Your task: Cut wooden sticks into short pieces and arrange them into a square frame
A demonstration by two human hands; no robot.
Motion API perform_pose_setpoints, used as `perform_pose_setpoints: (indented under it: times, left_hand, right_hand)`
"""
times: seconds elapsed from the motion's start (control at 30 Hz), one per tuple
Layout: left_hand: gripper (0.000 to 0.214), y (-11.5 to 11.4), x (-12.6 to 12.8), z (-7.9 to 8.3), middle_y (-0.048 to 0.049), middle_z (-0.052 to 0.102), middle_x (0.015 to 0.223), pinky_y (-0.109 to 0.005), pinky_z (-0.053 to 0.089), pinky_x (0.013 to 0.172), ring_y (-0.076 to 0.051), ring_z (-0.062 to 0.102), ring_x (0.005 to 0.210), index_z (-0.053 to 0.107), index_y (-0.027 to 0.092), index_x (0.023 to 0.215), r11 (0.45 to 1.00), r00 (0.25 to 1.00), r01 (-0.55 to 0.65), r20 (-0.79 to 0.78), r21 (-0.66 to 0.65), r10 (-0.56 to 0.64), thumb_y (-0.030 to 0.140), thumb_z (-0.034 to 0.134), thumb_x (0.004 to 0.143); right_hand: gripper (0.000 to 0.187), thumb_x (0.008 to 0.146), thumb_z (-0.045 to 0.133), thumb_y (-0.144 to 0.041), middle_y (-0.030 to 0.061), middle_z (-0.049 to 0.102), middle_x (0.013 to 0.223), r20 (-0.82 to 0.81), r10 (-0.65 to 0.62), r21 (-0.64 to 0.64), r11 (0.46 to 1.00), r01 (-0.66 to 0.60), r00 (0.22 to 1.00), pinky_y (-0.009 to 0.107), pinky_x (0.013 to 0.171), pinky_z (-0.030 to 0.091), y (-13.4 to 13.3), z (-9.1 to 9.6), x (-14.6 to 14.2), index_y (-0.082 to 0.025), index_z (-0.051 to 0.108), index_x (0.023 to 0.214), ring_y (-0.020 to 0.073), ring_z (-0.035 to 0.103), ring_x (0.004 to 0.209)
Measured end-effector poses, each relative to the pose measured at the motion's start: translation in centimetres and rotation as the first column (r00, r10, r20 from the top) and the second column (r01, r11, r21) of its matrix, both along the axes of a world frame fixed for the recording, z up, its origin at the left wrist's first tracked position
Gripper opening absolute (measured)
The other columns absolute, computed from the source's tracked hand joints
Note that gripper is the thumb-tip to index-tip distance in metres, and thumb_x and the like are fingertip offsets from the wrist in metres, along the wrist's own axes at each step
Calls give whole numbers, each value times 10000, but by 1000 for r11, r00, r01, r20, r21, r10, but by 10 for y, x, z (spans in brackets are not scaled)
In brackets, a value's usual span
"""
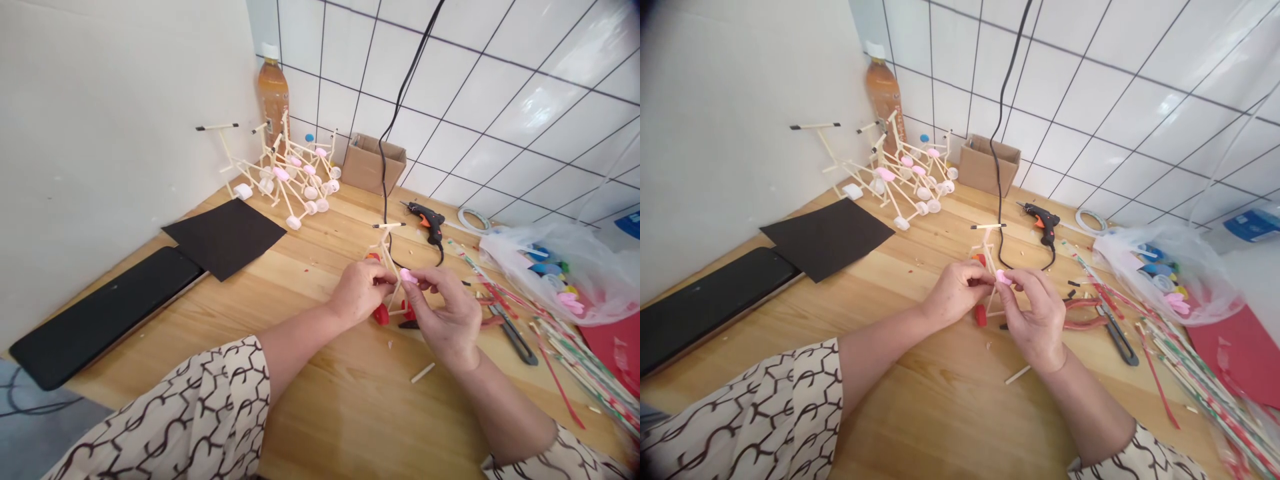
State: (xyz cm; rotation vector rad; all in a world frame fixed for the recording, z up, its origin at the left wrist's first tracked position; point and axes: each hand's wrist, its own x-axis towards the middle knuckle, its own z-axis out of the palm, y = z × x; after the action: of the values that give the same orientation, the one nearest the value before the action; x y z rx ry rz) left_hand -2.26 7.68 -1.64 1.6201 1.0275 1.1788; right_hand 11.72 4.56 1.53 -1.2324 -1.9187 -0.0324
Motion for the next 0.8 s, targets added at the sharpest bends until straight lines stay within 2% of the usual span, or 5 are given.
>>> perform_pose_setpoints:
  times: [0.4, 0.8]
  left_hand:
    - [142, -1, 0, 1, -15, 637, 677, -234, 464, 632, -122, 574, 648, 695, 154, 675, 1000, 1000, -2, 12, -3, 2, 35, 618, 679]
    - [147, 0, 0, -1, -15, 621, 669, -232, 446, 622, -125, 561, 646, 694, 149, 668, 999, 1000, 14, -10, 29, -14, 30, 611, 689]
  right_hand:
    - [176, 770, 632, -150, 57, 666, 824, 47, 44, 68, 997, -47, 998, 335, 680, 512, 0, -5, 6, -217, 663, 930, 189, 627, 753]
    - [178, 756, 641, -139, 53, 634, 801, 119, 20, 130, 991, -36, 993, 322, 645, 490, 0, -6, 9, -233, 680, 902, 179, 599, 705]
